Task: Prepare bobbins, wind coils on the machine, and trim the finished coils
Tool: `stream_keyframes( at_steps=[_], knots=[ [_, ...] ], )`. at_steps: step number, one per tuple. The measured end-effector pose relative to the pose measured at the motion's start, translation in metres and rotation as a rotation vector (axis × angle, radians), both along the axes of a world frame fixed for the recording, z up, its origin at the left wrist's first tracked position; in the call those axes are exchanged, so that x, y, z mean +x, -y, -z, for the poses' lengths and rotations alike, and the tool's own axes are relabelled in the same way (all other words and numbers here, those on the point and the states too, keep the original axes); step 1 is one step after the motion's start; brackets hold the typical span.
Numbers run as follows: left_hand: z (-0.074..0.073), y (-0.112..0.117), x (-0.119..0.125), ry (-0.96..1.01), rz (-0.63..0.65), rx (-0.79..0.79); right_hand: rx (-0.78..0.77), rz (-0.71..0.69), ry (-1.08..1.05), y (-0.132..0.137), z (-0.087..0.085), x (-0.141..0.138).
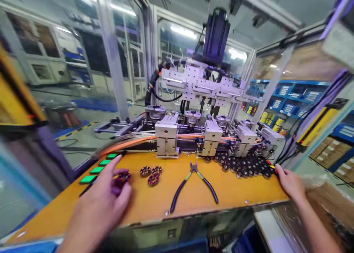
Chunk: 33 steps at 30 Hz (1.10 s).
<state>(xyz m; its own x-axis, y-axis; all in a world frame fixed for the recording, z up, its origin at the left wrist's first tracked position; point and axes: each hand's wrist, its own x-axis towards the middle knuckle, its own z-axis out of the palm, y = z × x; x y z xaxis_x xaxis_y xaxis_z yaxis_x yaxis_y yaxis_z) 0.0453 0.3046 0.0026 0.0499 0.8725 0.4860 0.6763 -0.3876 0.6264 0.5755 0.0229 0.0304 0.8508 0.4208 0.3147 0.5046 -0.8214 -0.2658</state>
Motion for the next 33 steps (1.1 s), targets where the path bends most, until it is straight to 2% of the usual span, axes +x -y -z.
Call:
stream_keyframes(
  at_steps=[2,5,10,13,15,18,21,23,25,27,29,31,33],
  knots=[
    [-0.02,0.008,0.008,-0.019,0.013,-0.028,0.019,-0.037,0.007,-0.003,-0.003,-0.009],
    [-0.038,0.017,0.01,0.04,0.014,-0.031,0.087,-0.066,-0.001,-0.005,-0.009,-0.024],
    [-0.054,0.037,-0.001,0.148,-0.019,-0.002,0.298,-0.115,-0.018,0.004,-0.024,-0.043],
    [-0.055,0.05,-0.008,0.216,-0.032,-0.012,0.434,-0.186,0.064,0.008,-0.029,-0.06],
    [-0.052,0.057,-0.013,0.289,-0.044,-0.018,0.521,-0.311,0.162,0.001,-0.029,-0.085],
    [-0.05,0.074,-0.02,0.436,-0.031,-0.005,0.627,-0.669,0.3,-0.017,-0.025,-0.158],
    [-0.044,0.115,-0.029,0.574,0.066,0.034,0.675,-1.101,0.373,-0.02,-0.018,-0.252],
    [-0.032,0.157,-0.036,0.622,0.156,0.041,0.69,-1.308,0.366,-0.008,-0.018,-0.308],
    [-0.018,0.205,-0.043,0.656,0.246,0.017,0.703,-1.475,0.313,0.01,-0.025,-0.351],
    [-0.007,0.251,-0.05,0.713,0.345,-0.01,0.717,-1.658,0.198,0.026,-0.036,-0.377],
    [-0.003,0.285,-0.056,0.721,0.38,-0.022,0.684,-1.798,0.124,0.032,-0.044,-0.391],
    [-0.001,0.305,-0.06,0.683,0.382,-0.025,0.596,-1.889,0.097,0.032,-0.046,-0.397],
    [0.001,0.315,-0.062,0.657,0.399,-0.013,0.477,-1.935,0.049,0.031,-0.041,-0.396]
  ],
)
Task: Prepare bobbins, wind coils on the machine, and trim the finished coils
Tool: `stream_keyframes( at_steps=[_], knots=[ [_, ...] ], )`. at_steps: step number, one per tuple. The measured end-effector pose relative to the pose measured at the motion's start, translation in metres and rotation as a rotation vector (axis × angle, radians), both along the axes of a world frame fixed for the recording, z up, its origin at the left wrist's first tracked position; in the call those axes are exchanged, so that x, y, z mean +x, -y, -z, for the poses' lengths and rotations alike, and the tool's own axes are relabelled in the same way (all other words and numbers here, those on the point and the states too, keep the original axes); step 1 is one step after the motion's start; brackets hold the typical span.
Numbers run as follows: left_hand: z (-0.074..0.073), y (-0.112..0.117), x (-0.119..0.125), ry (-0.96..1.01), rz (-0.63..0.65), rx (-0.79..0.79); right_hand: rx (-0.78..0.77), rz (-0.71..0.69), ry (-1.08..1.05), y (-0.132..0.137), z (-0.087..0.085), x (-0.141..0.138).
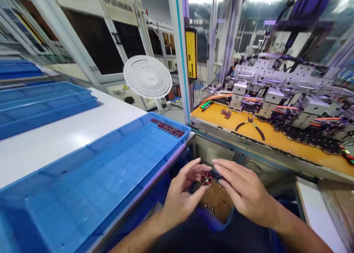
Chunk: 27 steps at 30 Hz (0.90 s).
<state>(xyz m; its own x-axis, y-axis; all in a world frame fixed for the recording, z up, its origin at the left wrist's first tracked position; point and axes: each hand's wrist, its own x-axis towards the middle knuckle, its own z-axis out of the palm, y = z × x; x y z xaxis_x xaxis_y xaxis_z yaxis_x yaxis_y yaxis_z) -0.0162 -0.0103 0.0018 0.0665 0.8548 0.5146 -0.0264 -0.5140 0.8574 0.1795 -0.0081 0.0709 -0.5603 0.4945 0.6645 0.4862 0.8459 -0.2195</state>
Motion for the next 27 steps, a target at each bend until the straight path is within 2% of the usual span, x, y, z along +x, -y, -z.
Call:
stream_keyframes(
  at_steps=[6,9,14,16,18,20,24,27],
  knots=[
    [0.006,0.004,0.008,0.008,0.098,0.051,-0.357,0.007,0.189,0.019,0.013,0.021],
    [0.007,0.002,0.014,0.039,0.125,0.023,-0.577,0.012,0.15,0.037,0.014,0.028],
    [0.009,0.0,0.022,0.132,0.217,-0.087,-0.811,-0.126,-0.102,0.054,0.026,0.033],
    [0.01,0.0,0.024,0.131,0.252,-0.063,-0.894,-0.065,-0.239,0.052,0.032,0.035],
    [0.011,0.001,0.025,0.109,0.29,-0.027,-0.965,0.048,-0.458,0.046,0.036,0.035],
    [0.012,0.003,0.025,0.078,0.345,0.007,-1.065,0.103,-0.695,0.039,0.039,0.03],
    [0.012,0.004,0.026,0.026,0.419,0.062,-1.3,0.015,-0.917,0.03,0.043,0.014],
    [0.01,0.004,0.031,0.077,0.4,0.032,-1.307,-0.009,-0.977,0.029,0.05,0.004]
  ],
)
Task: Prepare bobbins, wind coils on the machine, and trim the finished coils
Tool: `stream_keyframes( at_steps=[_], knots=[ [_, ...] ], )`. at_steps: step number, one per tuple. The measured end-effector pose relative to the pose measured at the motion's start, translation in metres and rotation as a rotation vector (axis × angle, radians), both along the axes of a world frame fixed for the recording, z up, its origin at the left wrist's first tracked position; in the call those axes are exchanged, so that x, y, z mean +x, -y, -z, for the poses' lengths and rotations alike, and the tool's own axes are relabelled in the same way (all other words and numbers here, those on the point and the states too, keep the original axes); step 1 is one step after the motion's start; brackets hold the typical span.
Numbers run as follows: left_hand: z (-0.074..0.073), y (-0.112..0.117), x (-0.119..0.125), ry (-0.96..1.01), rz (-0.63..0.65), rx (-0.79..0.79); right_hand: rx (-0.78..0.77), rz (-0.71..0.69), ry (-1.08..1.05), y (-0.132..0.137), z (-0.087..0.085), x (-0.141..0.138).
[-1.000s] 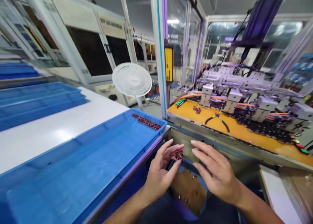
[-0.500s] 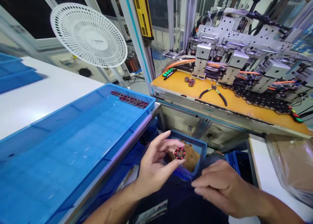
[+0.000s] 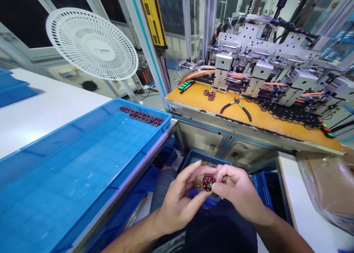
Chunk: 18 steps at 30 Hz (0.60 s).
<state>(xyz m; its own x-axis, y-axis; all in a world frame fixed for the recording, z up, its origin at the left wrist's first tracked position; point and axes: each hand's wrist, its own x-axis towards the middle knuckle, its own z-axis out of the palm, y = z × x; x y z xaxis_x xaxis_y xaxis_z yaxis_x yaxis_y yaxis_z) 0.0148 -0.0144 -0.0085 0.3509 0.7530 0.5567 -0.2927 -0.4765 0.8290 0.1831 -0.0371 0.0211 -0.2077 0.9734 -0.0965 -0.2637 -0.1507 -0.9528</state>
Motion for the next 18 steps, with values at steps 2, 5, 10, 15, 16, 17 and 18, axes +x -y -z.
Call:
stream_keyframes(
  at_steps=[2,5,10,15,16,17,18],
  knots=[
    [-0.001,-0.001,0.003,0.06,-0.02,-0.06,0.02,0.051,-0.071,0.003,0.008,-0.006],
    [-0.002,-0.002,0.005,0.135,-0.011,-0.177,-0.016,0.153,-0.238,0.012,0.02,-0.015],
    [-0.003,-0.003,0.002,0.12,0.072,-0.236,-0.052,0.161,-0.206,0.02,0.022,-0.008],
    [-0.003,0.002,0.004,0.046,0.102,-0.187,-0.032,0.098,-0.075,0.017,0.011,0.002],
    [-0.004,0.003,0.005,0.068,0.116,-0.21,-0.039,0.111,-0.098,0.018,0.011,0.001],
    [-0.005,0.003,0.006,0.105,0.139,-0.246,-0.046,0.138,-0.135,0.02,0.012,-0.001],
    [-0.007,0.003,0.007,0.148,0.172,-0.293,-0.054,0.167,-0.174,0.022,0.014,-0.003]
  ],
)
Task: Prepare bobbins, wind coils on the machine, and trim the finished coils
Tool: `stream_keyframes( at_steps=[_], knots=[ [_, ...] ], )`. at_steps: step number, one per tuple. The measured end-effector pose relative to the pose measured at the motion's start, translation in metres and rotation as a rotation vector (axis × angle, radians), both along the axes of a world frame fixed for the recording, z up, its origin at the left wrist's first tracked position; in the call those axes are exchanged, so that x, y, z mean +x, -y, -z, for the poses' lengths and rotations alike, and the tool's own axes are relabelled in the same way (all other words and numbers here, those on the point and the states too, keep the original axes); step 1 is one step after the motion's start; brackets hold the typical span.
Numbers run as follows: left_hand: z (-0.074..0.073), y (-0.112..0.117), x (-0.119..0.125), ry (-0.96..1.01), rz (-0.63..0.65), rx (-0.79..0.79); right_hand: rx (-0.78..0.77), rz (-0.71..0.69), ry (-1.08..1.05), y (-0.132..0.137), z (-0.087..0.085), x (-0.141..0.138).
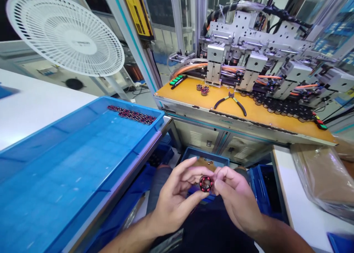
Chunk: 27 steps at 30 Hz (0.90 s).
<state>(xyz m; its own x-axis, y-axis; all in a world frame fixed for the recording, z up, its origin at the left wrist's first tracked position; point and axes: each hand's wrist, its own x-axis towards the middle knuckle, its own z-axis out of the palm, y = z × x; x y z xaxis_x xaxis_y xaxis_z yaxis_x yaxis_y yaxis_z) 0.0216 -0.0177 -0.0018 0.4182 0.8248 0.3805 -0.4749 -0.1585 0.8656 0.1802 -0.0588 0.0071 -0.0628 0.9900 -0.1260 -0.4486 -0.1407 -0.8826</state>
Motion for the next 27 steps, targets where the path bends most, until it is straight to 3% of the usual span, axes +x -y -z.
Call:
stream_keyframes(
  at_steps=[3,6,9,13,17,21,27],
  knots=[
    [-0.005,-0.002,0.0,0.088,0.106,-0.159,-0.013,0.016,-0.022,0.006,0.005,-0.001],
    [-0.007,-0.005,-0.002,0.059,0.162,-0.244,0.063,-0.036,0.098,0.005,0.0,0.009],
    [-0.005,-0.006,-0.003,-0.006,0.169,-0.236,0.091,-0.099,0.24,-0.002,-0.014,0.02],
    [-0.001,-0.006,0.0,-0.033,0.157,-0.185,0.004,-0.156,0.396,-0.007,-0.031,0.021],
    [-0.001,-0.005,0.002,-0.043,0.141,-0.257,0.003,-0.185,0.424,-0.006,-0.031,0.021],
    [-0.003,-0.004,0.0,-0.014,0.231,-0.368,-0.038,-0.304,0.404,-0.009,-0.026,0.037],
    [-0.004,-0.003,-0.001,-0.003,0.315,-0.366,-0.026,-0.329,0.381,-0.015,-0.032,0.05]
  ],
)
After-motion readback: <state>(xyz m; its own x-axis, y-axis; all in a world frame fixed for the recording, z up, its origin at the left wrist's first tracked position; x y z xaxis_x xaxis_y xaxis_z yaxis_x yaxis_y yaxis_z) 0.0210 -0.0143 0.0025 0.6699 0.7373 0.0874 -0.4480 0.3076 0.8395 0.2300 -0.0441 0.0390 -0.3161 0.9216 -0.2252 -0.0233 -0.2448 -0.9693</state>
